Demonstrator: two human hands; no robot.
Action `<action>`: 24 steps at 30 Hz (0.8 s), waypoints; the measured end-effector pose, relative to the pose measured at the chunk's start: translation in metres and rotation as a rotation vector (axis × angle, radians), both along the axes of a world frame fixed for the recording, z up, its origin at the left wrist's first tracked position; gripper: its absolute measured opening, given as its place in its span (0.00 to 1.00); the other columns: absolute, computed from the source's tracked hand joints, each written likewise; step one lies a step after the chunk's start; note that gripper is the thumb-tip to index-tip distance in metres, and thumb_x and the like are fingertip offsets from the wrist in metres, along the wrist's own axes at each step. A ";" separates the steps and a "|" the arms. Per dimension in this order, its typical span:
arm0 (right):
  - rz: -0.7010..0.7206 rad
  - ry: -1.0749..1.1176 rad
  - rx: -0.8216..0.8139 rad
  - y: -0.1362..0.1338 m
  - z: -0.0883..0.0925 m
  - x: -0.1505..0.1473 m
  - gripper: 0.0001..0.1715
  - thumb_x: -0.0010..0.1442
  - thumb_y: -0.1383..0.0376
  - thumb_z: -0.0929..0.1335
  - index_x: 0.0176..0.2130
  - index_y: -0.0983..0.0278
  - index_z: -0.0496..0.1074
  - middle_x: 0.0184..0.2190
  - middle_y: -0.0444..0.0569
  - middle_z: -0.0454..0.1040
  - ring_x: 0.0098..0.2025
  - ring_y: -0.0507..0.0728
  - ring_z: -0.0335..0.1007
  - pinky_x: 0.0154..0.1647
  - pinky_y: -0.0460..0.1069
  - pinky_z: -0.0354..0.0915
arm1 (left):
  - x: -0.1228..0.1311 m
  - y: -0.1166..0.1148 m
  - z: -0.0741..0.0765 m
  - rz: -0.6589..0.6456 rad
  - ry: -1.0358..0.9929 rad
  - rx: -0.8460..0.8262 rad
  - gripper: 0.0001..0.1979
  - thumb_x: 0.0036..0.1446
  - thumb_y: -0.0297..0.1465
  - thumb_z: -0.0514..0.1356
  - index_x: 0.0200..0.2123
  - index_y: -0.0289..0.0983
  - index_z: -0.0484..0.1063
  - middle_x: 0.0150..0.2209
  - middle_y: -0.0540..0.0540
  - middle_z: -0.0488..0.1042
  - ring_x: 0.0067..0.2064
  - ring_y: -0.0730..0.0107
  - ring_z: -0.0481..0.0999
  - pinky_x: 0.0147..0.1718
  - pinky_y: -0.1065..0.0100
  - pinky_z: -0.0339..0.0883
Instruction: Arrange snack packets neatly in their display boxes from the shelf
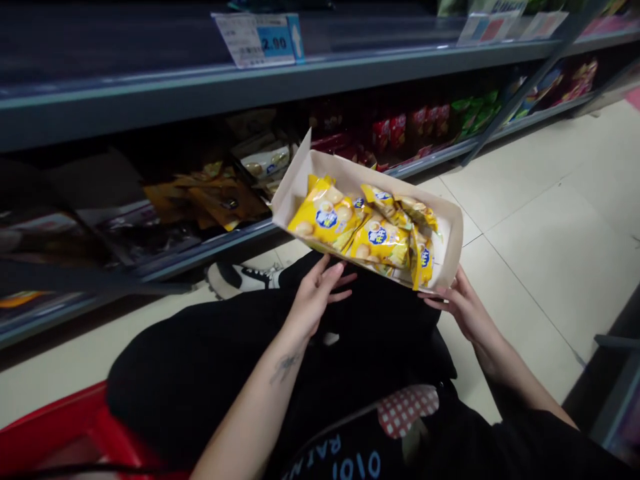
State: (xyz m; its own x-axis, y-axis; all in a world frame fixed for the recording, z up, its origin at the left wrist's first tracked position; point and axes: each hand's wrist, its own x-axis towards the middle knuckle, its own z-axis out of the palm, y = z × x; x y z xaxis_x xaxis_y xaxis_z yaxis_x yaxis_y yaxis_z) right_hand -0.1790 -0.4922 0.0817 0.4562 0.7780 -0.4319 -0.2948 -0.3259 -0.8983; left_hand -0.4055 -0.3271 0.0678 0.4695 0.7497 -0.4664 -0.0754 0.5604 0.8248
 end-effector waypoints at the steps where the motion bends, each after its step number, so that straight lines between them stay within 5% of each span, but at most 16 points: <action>1: 0.004 0.007 -0.016 0.002 0.001 0.001 0.52 0.54 0.60 0.72 0.68 0.43 0.44 0.54 0.45 0.72 0.42 0.59 0.78 0.47 0.57 0.74 | -0.005 0.003 0.003 -0.026 0.008 0.018 0.28 0.52 0.42 0.66 0.54 0.39 0.68 0.56 0.36 0.72 0.47 0.55 0.79 0.37 0.63 0.75; 13: 0.009 -0.060 -0.070 0.006 0.009 -0.003 0.57 0.53 0.59 0.72 0.69 0.44 0.37 0.46 0.45 0.75 0.35 0.58 0.79 0.32 0.51 0.76 | -0.076 0.032 0.021 0.210 0.067 0.221 0.20 0.56 0.41 0.61 0.49 0.37 0.74 0.51 0.38 0.77 0.47 0.57 0.79 0.37 0.66 0.74; 24: 0.052 -0.081 -0.065 0.000 0.006 -0.012 0.60 0.52 0.60 0.72 0.69 0.45 0.34 0.46 0.45 0.75 0.35 0.56 0.78 0.28 0.47 0.75 | -0.088 0.026 0.015 0.269 0.037 0.167 0.18 0.55 0.40 0.60 0.47 0.38 0.74 0.49 0.41 0.77 0.45 0.60 0.79 0.34 0.70 0.74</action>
